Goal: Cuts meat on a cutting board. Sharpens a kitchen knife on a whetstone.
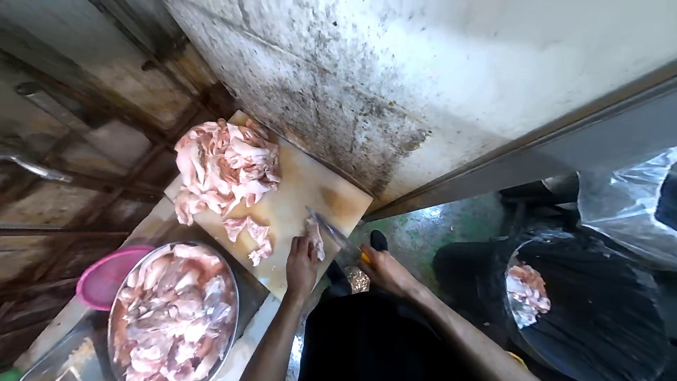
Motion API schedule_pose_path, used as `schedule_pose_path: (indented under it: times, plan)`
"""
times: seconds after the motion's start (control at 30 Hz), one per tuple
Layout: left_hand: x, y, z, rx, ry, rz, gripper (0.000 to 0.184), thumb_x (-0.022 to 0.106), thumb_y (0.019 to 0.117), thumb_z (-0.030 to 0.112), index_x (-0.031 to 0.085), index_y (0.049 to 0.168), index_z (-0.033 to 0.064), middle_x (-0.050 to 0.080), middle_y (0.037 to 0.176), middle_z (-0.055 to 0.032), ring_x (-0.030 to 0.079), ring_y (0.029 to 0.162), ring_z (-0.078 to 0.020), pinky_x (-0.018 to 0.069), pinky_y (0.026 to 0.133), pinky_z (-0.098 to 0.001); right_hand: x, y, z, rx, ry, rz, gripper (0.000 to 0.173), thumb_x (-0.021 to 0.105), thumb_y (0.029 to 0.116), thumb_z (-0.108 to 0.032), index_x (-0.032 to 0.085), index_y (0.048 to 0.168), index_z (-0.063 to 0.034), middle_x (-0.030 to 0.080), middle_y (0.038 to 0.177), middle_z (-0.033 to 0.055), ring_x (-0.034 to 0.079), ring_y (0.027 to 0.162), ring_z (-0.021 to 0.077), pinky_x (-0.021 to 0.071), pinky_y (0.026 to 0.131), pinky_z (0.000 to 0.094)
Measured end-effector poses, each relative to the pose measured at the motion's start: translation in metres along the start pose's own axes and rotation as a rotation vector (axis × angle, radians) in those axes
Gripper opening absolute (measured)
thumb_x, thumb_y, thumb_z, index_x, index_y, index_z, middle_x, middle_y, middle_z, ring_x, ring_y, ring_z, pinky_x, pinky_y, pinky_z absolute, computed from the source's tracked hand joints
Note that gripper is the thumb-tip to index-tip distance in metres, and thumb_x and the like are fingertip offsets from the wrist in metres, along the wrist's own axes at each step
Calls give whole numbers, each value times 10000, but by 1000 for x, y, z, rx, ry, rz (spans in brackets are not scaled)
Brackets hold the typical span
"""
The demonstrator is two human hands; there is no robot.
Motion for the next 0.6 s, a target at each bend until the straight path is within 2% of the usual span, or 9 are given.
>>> schedule_pose_path:
  times: [0.07, 0.13, 0.17, 0.23, 0.3, 0.37, 0.47, 0.53, 0.6]
  plan:
    - [-3, 2, 14, 95, 118, 34, 292, 631, 965, 209, 724, 1226, 115, 672, 1254, -105, 665, 1141, -261, 591, 939, -416, -6, -9, 8, 29, 20, 71, 373, 484, 1052, -414, 586, 1233, -103, 660, 853, 107, 686, 794, 273, 569, 755, 484]
    - [-2, 6, 26, 102, 214, -10, 328, 670, 900, 267, 741, 1193, 139, 661, 1260, -98, 657, 1149, -262, 597, 907, -406, -9, -16, 16, 52, 43, 129, 372, 483, 1052, -414, 583, 1217, -96, 657, 832, 99, 683, 766, 263, 571, 736, 473]
    - [1, 9, 28, 66, 248, -79, 352, 679, 900, 292, 733, 1208, 131, 641, 1295, -114, 644, 1180, -264, 585, 937, -401, -9, -19, 19, 65, 52, 144, 375, 482, 1053, -411, 581, 1221, -91, 656, 834, 102, 683, 766, 266, 570, 736, 472]
    - [6, 15, 29, 14, 283, -183, 361, 671, 935, 252, 705, 1259, 95, 609, 1340, -157, 636, 1203, -281, 562, 989, -399, -6, -23, 22, 78, 58, 154, 385, 485, 1054, -412, 579, 1229, -82, 654, 835, 105, 682, 767, 269, 571, 736, 471]
    - [7, 21, 29, -17, 275, -213, 343, 648, 958, 191, 693, 1276, 68, 617, 1314, -177, 660, 1156, -280, 560, 998, -391, -3, -26, 24, 79, 61, 146, 387, 488, 1053, -415, 578, 1234, -85, 656, 838, 110, 684, 767, 272, 571, 732, 471]
    - [1, 24, 25, -45, 198, -192, 302, 640, 953, 149, 715, 1230, 53, 656, 1228, -166, 685, 1085, -265, 567, 978, -388, 1, -27, 25, 80, 67, 131, 379, 490, 1053, -416, 572, 1229, -91, 652, 834, 113, 682, 761, 278, 569, 727, 476]
    - [-10, 28, 5, -86, 0, -131, 198, 644, 945, 115, 738, 1097, 31, 718, 1019, -120, 704, 939, -213, 586, 896, -381, 8, -27, 25, 84, 72, 118, 377, 487, 1054, -419, 569, 1225, -93, 652, 838, 117, 685, 775, 284, 568, 735, 487]
    - [-14, 27, -10, -162, -106, -116, 138, 665, 921, 101, 732, 1030, 48, 729, 948, -81, 702, 848, -170, 590, 822, -365, 14, -26, 22, 78, 69, 106, 384, 486, 1051, -423, 571, 1215, -87, 654, 847, 122, 688, 790, 293, 569, 743, 494]
    - [-14, 21, -24, -235, -214, -89, 125, 694, 902, 116, 729, 1010, 66, 725, 893, -52, 694, 791, -149, 590, 779, -368, 20, -24, 14, 60, 52, 80, 387, 488, 1049, -422, 574, 1220, -85, 665, 862, 130, 696, 807, 306, 571, 756, 507]
Point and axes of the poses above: each hand's wrist, its own y-axis towards the middle knuckle, its own x-axis out of the palm, z = x × y, the point moved 9 cm from there along y, towards the middle knuckle
